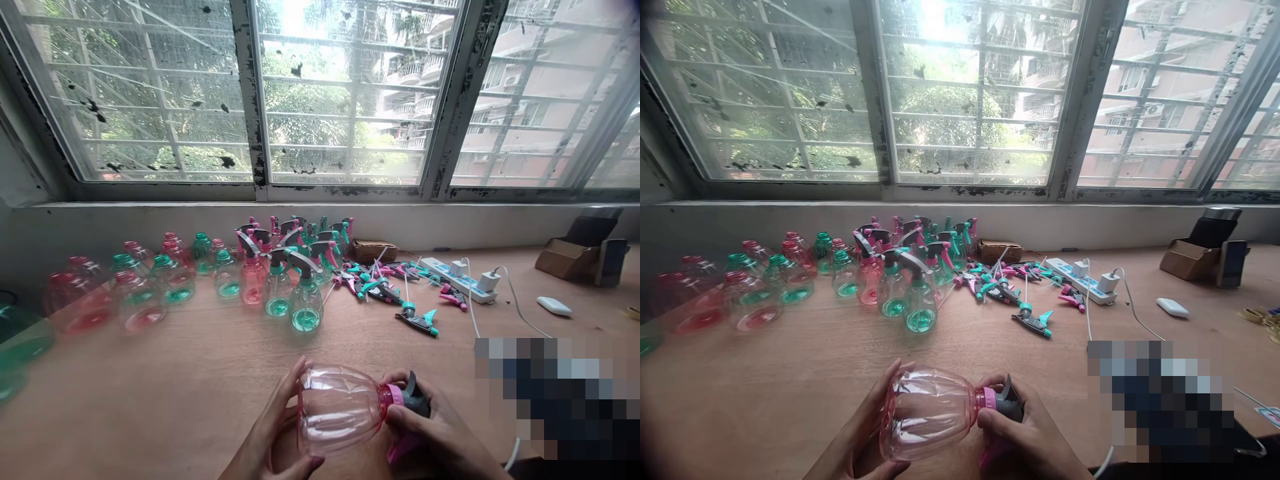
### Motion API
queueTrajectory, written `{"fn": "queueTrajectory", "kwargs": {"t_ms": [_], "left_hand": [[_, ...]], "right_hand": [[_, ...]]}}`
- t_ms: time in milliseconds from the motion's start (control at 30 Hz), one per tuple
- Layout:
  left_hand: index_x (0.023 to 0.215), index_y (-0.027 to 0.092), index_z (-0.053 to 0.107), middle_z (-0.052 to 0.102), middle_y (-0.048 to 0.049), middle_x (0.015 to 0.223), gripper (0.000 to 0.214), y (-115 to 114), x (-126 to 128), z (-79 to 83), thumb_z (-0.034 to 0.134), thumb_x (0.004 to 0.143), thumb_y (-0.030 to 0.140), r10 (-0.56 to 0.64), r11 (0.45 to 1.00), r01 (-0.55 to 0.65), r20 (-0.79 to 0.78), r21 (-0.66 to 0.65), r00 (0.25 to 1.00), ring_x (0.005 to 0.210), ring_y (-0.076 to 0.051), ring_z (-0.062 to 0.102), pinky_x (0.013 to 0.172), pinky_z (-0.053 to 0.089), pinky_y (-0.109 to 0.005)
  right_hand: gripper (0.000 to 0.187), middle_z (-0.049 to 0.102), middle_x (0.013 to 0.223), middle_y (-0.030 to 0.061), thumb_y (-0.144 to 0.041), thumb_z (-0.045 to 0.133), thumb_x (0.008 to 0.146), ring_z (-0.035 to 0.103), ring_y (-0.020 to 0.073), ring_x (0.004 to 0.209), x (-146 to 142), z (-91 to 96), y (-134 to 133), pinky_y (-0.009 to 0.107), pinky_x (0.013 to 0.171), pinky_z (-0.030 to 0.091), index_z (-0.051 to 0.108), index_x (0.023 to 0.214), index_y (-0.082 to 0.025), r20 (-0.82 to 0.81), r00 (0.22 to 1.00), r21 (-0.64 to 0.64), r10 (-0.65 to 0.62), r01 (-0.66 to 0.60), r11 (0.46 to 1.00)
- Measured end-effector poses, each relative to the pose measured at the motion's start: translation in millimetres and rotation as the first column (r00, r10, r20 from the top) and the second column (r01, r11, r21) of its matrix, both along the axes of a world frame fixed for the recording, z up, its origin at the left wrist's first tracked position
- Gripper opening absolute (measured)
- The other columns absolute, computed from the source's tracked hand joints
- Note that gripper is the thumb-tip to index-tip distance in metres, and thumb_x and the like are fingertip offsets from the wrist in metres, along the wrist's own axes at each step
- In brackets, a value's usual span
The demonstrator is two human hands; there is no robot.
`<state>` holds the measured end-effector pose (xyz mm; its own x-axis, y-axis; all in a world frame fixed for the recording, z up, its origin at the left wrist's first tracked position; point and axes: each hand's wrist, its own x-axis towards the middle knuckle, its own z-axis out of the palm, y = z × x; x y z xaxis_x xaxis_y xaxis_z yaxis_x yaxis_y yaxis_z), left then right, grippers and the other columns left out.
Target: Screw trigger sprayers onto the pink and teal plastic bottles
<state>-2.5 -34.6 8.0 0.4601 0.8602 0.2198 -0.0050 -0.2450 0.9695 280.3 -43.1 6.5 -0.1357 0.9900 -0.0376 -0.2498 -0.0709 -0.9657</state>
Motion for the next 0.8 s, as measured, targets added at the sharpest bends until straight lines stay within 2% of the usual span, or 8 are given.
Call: {"fn": "queueTrajectory", "kwargs": {"t_ms": [133, 300, 433, 500, 667, 800], "left_hand": [[0.158, 0.043, 0.019, 0.037, -0.0065, 0.163, 0.094, 1.4, -0.3, -4.8, 0.078, 0.085, 0.046, -0.019, 1.000, 0.019, 0.008, -0.003, 1.000, 0.129, -0.033, 0.060, 0.118, 0.038, -0.048], [0.156, 0.041, 0.026, 0.037, -0.0083, 0.162, 0.085, 2.9, 3.6, -7.4, 0.073, 0.087, 0.051, -0.043, 0.999, 0.042, 0.065, 0.016, 0.997, 0.122, -0.031, 0.063, 0.112, 0.045, -0.050], [0.156, 0.042, 0.022, 0.038, -0.0087, 0.162, 0.086, 3.0, 4.4, -6.3, 0.073, 0.088, 0.051, -0.021, 0.999, 0.020, 0.030, 0.028, 0.999, 0.125, -0.033, 0.063, 0.111, 0.047, -0.046], [0.157, 0.041, 0.023, 0.037, -0.0080, 0.163, 0.085, 2.4, 2.6, -5.0, 0.073, 0.089, 0.047, -0.007, 0.999, 0.007, 0.002, 0.034, 1.000, 0.129, -0.033, 0.061, 0.112, 0.047, -0.043], [0.156, 0.043, 0.028, 0.040, -0.0034, 0.163, 0.084, -0.5, -2.3, 1.3, 0.078, 0.088, 0.033, 0.004, 1.000, -0.004, -0.016, -0.003, 1.000, 0.147, -0.036, 0.042, 0.116, 0.045, -0.041], [0.156, 0.042, 0.030, 0.041, -0.0037, 0.162, 0.085, -1.5, -2.3, 4.6, 0.079, 0.087, 0.032, 0.011, 1.000, -0.011, -0.008, -0.023, 1.000, 0.147, -0.036, 0.041, 0.116, 0.046, -0.041]], "right_hand": [[0.038, 0.066, 0.068, -0.0032, -0.043, 0.090, 0.070, 0.054, 0.0131, 0.061, 0.4, 2.1, -0.3, 0.023, 0.058, 0.039, 0.072, 0.091, -0.017, 0.021, 1.000, 0.011, 0.008, -0.008, 1.000], [0.039, 0.067, 0.071, -0.0025, -0.043, 0.090, 0.068, 0.055, 0.0140, 0.063, 0.4, 2.5, 0.0, 0.024, 0.061, 0.040, 0.072, 0.092, -0.017, 0.034, 0.999, 0.020, -0.008, 0.008, 1.000], [0.042, 0.069, 0.070, -0.0013, -0.045, 0.091, 0.067, 0.058, 0.0157, 0.061, -0.3, 1.8, -0.1, 0.025, 0.059, 0.042, 0.071, 0.091, -0.017, 0.032, 0.999, -0.011, -0.022, 0.022, 1.000], [0.043, 0.069, 0.069, -0.0009, -0.045, 0.090, 0.067, 0.059, 0.0162, 0.060, -0.5, 2.0, -0.3, 0.026, 0.059, 0.042, 0.070, 0.092, -0.017, 0.030, 0.999, -0.016, -0.021, 0.022, 1.000], [0.043, 0.070, 0.069, -0.0003, -0.046, 0.090, 0.068, 0.061, 0.0162, 0.059, 0.1, 2.8, -0.5, 0.026, 0.059, 0.044, 0.070, 0.093, -0.016, 0.041, 0.999, -0.013, -0.018, 0.019, 1.000], [0.043, 0.070, 0.068, 0.0001, -0.046, 0.089, 0.069, 0.061, 0.0165, 0.059, 0.6, 2.4, -0.5, 0.026, 0.058, 0.045, 0.070, 0.093, -0.016, 0.042, 0.999, -0.007, -0.011, 0.012, 1.000]]}}
